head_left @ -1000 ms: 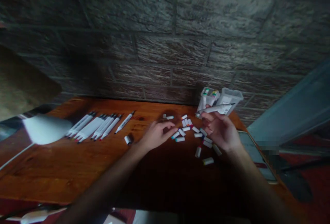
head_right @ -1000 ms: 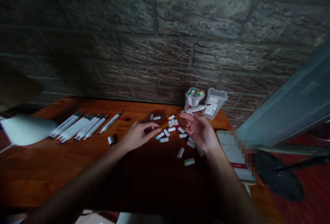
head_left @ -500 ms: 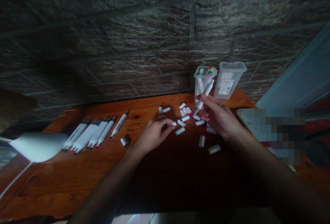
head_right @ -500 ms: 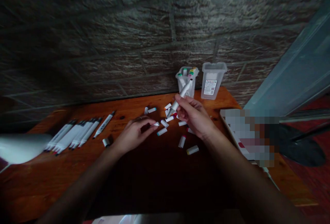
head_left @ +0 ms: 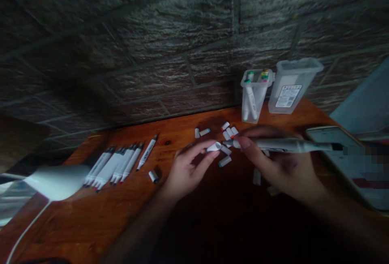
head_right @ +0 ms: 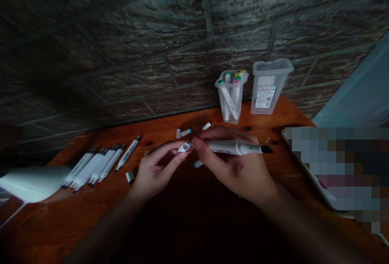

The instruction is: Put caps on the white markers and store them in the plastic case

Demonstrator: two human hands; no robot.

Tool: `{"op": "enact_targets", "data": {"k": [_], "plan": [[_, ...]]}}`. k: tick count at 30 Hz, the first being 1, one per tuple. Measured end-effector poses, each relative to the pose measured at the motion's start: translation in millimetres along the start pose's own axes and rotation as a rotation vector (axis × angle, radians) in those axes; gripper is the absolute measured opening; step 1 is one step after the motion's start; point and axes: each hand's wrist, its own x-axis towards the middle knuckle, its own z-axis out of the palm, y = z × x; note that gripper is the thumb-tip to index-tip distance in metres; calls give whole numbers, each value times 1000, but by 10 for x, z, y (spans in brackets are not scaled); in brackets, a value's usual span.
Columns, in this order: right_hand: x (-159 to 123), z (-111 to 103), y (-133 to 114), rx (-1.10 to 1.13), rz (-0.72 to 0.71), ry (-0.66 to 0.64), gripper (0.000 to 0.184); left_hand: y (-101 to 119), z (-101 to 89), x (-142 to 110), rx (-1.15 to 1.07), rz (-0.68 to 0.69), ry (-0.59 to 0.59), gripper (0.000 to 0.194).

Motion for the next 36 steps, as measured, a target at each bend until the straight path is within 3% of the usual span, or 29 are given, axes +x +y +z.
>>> {"op": "enact_targets", "data": {"k": [8, 12, 15, 17, 22, 32, 36], "plan": [[-65, 88, 110, -26, -102, -127, 15, -4, 12, -25, 14, 58, 18, 26], [12, -8, 138, -170, -171, -45, 15, 34, -2, -10, -110, 11, 33, 23], [74, -101, 190, -265, -64, 161, 10, 45, -19, 2, -236, -28, 55, 23], [82, -108, 207, -217, 33, 225, 10, 43, -29, 12, -272, -27, 86, 23], [39, 1, 152, -57, 94, 159, 11, 25, -37, 15, -286, -39, 94, 22], [83, 22, 135, 75, 207, 205, 8, -21, -3, 28, -159, -90, 81, 21], [105, 9, 202, 174, 303, 261, 14, 17, 0, 56, -252, -116, 63, 18]]}}
